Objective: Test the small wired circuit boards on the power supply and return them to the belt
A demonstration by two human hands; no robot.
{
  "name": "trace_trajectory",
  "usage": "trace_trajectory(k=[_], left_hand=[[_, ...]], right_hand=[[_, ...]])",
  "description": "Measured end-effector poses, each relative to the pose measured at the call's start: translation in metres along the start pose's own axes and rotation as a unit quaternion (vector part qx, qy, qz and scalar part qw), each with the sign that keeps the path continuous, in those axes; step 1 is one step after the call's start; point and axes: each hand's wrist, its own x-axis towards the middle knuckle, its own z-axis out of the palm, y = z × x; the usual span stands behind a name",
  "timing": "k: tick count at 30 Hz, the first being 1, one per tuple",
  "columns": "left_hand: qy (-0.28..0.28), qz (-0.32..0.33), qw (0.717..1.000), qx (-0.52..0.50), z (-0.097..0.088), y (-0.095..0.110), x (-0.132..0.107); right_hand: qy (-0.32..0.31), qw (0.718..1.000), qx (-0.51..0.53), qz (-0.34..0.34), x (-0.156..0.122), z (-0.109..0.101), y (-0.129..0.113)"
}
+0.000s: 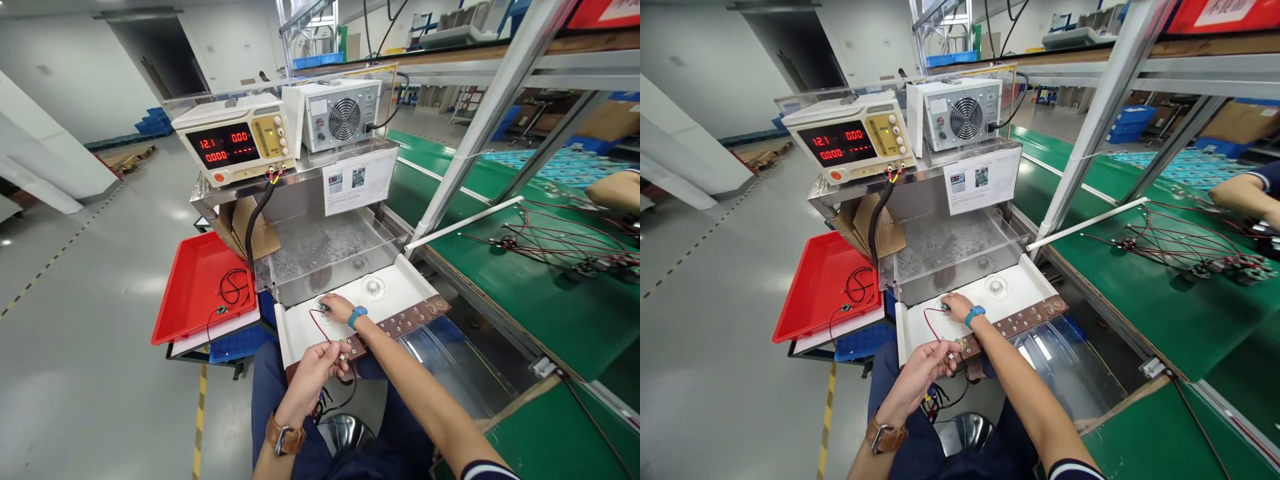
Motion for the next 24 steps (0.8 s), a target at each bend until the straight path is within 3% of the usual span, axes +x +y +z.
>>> trace_trajectory(k=[3, 5, 8, 13, 24], left_hand=[[0.069, 0.061, 0.988, 0.125, -0.005, -0.005, 0.029], [0.127, 0.115, 0.957, 0.232, -0.01, -0.012, 0.049], [0.158, 0.145, 0.921, 0.326, -0.016, -0.024, 0.07], [0.172, 0.123, 0.917, 0.338, -0.02, -0.039, 0.082], [0.189, 0.094, 0.92, 0.33, -0.026, -0.05, 0.092]], right_hand=[[0.006, 1.0, -0.001, 0.006, 0.001, -0.003, -0.002], [0.005, 1.0, 0.0, 0.008, 0.0, -0.006, -0.003], [0.001, 1.0, -0.001, 0.006, -0.001, -0.01, -0.004], [0.005, 1.0, 0.005, 0.011, -0.002, -0.011, -0.004], [0.01, 1.0, 0.013, 0.013, -0.002, -0.011, -0.005]])
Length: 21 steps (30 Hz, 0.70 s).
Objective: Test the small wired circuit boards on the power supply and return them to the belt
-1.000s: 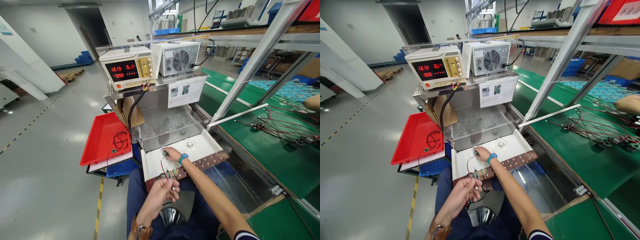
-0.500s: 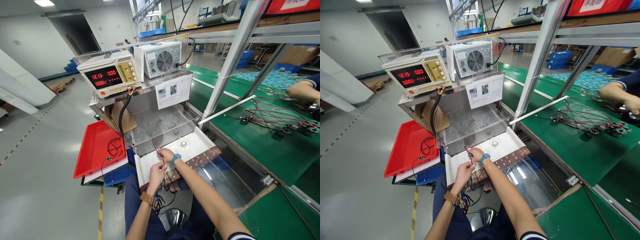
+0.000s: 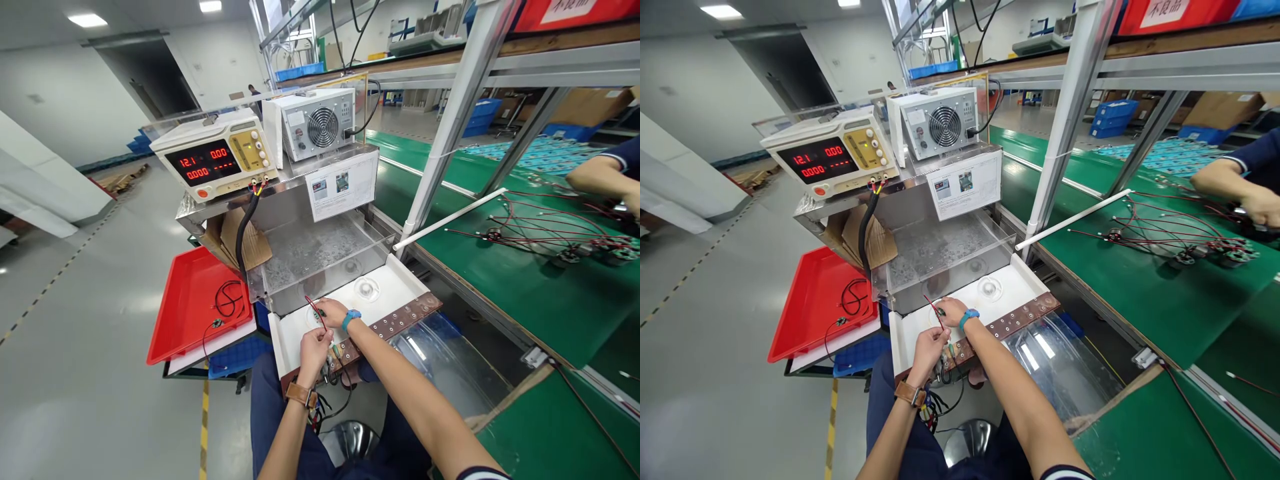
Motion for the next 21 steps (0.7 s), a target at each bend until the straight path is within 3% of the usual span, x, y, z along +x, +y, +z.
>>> trace_trajectory(k=[11, 21], left_hand=[[-0.013, -0.01, 1.0, -0.003, 0.001, -0.004, 0.002], [0.032, -0.007, 0.999, -0.013, 0.003, -0.003, -0.001]], right_hand=[[0.0, 1.0, -0.01, 0.012, 0.0, -0.002, -0.004], [0.002, 1.0, -0.002, 0.012, -0.001, -0.002, -0.015]])
